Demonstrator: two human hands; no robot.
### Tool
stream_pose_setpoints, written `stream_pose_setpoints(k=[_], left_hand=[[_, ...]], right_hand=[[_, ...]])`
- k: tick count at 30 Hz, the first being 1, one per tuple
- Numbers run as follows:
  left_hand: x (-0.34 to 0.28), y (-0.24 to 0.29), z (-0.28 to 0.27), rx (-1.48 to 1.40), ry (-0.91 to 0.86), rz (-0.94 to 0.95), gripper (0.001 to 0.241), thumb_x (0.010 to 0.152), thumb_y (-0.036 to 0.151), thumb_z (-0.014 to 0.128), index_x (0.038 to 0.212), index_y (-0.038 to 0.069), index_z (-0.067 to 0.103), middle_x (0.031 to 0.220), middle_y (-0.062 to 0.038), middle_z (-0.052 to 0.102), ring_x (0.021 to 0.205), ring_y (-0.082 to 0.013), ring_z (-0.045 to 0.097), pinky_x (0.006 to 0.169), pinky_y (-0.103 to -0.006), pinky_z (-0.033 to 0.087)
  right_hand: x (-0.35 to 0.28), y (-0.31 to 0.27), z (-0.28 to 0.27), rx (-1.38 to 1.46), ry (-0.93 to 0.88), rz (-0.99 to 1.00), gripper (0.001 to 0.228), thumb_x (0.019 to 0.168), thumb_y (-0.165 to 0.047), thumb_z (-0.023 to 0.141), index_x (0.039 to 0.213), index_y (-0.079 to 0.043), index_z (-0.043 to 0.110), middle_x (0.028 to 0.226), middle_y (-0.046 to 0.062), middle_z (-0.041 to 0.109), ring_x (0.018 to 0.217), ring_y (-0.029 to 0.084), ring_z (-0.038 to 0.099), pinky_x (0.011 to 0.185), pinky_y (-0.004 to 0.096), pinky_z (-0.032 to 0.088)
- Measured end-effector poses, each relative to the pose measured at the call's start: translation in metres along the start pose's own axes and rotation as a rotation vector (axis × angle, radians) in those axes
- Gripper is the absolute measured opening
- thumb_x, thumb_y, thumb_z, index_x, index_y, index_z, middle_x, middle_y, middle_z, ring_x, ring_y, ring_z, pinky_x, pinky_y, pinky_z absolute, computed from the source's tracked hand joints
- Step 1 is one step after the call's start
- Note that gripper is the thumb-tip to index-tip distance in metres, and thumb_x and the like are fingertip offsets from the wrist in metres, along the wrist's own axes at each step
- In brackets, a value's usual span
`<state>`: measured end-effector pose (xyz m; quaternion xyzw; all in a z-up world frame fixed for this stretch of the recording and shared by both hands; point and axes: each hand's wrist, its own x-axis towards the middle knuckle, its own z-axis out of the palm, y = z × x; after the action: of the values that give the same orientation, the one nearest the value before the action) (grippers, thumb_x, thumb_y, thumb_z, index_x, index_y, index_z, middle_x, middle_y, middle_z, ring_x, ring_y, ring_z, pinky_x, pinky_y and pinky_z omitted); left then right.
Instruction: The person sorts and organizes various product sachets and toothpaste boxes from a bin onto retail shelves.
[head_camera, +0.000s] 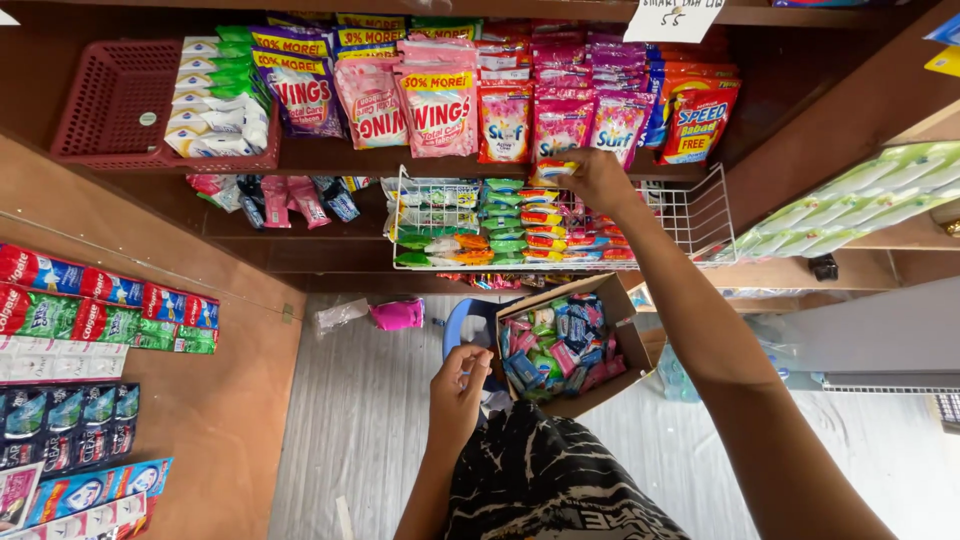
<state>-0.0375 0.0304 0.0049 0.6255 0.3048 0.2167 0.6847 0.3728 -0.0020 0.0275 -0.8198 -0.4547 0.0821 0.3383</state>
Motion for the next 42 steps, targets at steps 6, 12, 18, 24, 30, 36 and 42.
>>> stream_pose_setpoints(k=[6,12,18,24,30,36,42], left_hand=[[0.004,-0.009,-0.005,-0.017,0.004,0.017,0.023,0.099,0.024,0.066,0.106,0.002,0.068,0.09,-0.005,0.071,0.081,-0.0112,0.067,0.07,-0.0251,0.053],[0.007,-0.006,-0.001,0.003,-0.015,0.019,0.023,0.1,0.024,0.066,0.106,0.002,0.068,0.089,-0.004,0.07,0.08,-0.01,0.065,0.068,-0.0245,0.051],[0.008,-0.005,0.004,-0.009,-0.03,0.046,0.021,0.1,0.022,0.066,0.105,0.002,0.068,0.09,-0.004,0.07,0.082,-0.0092,0.065,0.068,-0.0239,0.051],[0.009,-0.009,0.004,-0.015,-0.04,0.05,0.02,0.1,0.022,0.066,0.105,0.002,0.068,0.091,-0.004,0.069,0.083,-0.009,0.064,0.068,-0.0233,0.051],[0.008,-0.004,0.001,0.016,-0.034,0.044,0.019,0.1,0.021,0.067,0.105,0.003,0.068,0.09,-0.003,0.07,0.082,-0.0085,0.064,0.068,-0.0228,0.05],[0.006,-0.006,0.004,0.021,-0.062,-0.005,0.02,0.1,0.021,0.067,0.106,0.002,0.068,0.086,-0.003,0.067,0.074,-0.0077,0.057,0.062,-0.0232,0.044],[0.004,-0.006,0.008,0.02,-0.072,0.043,0.02,0.101,0.021,0.067,0.106,0.002,0.067,0.088,-0.003,0.067,0.079,-0.0064,0.061,0.067,-0.0211,0.048]], right_hand=[[0.006,0.007,0.026,0.004,-0.068,0.057,0.039,0.089,-0.017,0.081,0.127,-0.015,0.073,0.111,0.015,0.077,0.084,0.022,0.076,0.079,0.036,0.061],[0.009,0.019,0.039,0.045,-0.048,0.01,0.036,0.088,-0.014,0.079,0.124,-0.013,0.073,0.121,0.013,0.074,0.078,0.02,0.075,0.074,0.035,0.061],[0.007,0.032,0.05,0.1,-0.046,0.046,0.027,0.094,-0.013,0.074,0.121,-0.015,0.078,0.105,0.011,0.078,0.075,0.015,0.072,0.074,0.031,0.059],[0.004,0.034,0.049,0.247,-0.132,0.228,0.031,0.097,-0.014,0.07,0.127,-0.018,0.076,0.101,0.011,0.08,0.085,0.012,0.069,0.078,0.03,0.056],[0.002,0.045,0.05,0.373,-0.127,0.156,0.028,0.101,-0.018,0.067,0.127,-0.012,0.074,0.124,0.008,0.074,0.107,0.01,0.068,0.091,0.027,0.055],[-0.002,0.011,0.033,0.332,-0.199,0.372,0.032,0.103,-0.019,0.065,0.134,-0.014,0.072,0.106,0.013,0.077,0.089,0.017,0.065,0.077,0.035,0.056],[-0.021,-0.002,0.015,0.378,-0.054,0.096,0.031,0.099,-0.019,0.07,0.127,-0.006,0.071,0.11,0.009,0.077,0.096,0.01,0.072,0.085,0.026,0.058]])
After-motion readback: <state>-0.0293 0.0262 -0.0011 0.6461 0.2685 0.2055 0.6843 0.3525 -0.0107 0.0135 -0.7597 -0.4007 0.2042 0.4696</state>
